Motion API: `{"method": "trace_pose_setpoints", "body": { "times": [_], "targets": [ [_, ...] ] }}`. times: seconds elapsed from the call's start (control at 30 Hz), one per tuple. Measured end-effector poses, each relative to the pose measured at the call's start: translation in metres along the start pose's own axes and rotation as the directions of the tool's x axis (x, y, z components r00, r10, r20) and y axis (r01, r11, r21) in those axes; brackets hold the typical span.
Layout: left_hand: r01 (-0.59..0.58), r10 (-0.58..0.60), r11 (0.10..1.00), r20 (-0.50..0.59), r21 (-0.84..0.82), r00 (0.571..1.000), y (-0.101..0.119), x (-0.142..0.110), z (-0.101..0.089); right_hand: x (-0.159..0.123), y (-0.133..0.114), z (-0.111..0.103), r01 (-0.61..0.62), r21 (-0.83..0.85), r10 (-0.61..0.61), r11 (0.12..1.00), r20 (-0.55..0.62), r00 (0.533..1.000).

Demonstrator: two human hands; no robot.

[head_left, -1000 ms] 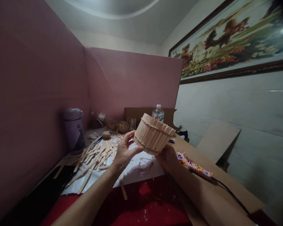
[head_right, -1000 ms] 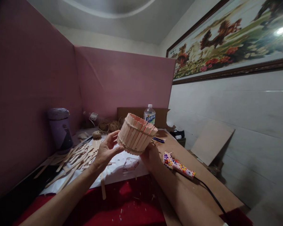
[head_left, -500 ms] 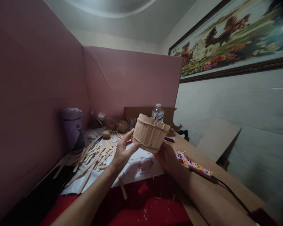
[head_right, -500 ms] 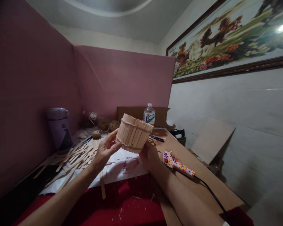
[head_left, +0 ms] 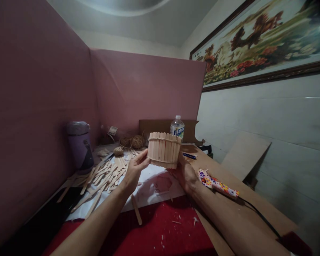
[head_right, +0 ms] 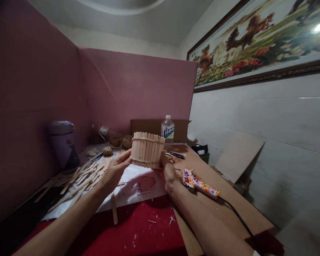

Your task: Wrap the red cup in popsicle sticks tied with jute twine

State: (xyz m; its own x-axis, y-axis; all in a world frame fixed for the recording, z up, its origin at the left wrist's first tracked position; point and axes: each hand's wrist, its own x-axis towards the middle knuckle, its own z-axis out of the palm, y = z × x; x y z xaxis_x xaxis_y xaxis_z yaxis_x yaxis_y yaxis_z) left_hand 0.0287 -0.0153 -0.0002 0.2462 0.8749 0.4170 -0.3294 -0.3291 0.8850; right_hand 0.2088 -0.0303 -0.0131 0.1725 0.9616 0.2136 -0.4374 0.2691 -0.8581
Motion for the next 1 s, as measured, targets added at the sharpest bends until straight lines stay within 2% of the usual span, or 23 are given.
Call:
{"method": "trace_pose_setpoints", "body": {
  "times": [0.13,0.2,0.33,0.53,0.67,0.8,1.0],
  "targets": [
    [0.055,-0.053,0.998,0.073,-0.02,0.996,-0.006,0.003,-0.003,-0.004,0.0,-0.001,0.026,-0.124,-0.033,0.992,-0.06,0.998],
    [0.046,-0.047,0.999,0.095,0.01,0.994,-0.011,0.004,-0.005,-0.006,-0.001,-0.001,0.053,-0.196,-0.067,0.979,-0.063,0.996],
    [0.05,-0.055,0.997,0.09,0.056,0.994,-0.018,0.004,-0.009,-0.009,-0.002,0.0,0.1,-0.333,-0.12,0.938,-0.04,0.992],
    [0.128,-0.122,0.991,0.118,-0.042,0.985,-0.007,0.002,-0.008,-0.016,-0.004,0.002,0.16,-0.467,-0.169,0.869,0.023,0.985],
    [0.162,-0.156,0.983,0.066,-0.092,0.986,-0.001,0.0,-0.006,-0.018,0.0,0.002,0.209,-0.523,-0.206,0.827,0.066,0.976],
    [0.161,-0.161,0.981,0.002,-0.111,0.987,-0.004,0.001,-0.009,-0.018,0.006,0.0,0.261,-0.569,-0.27,0.779,0.072,0.96],
    [0.211,-0.215,0.962,-0.002,-0.172,0.977,-0.007,0.0,-0.007,-0.018,0.01,-0.001,0.292,-0.616,-0.301,0.732,0.093,0.949]
  ]
}}
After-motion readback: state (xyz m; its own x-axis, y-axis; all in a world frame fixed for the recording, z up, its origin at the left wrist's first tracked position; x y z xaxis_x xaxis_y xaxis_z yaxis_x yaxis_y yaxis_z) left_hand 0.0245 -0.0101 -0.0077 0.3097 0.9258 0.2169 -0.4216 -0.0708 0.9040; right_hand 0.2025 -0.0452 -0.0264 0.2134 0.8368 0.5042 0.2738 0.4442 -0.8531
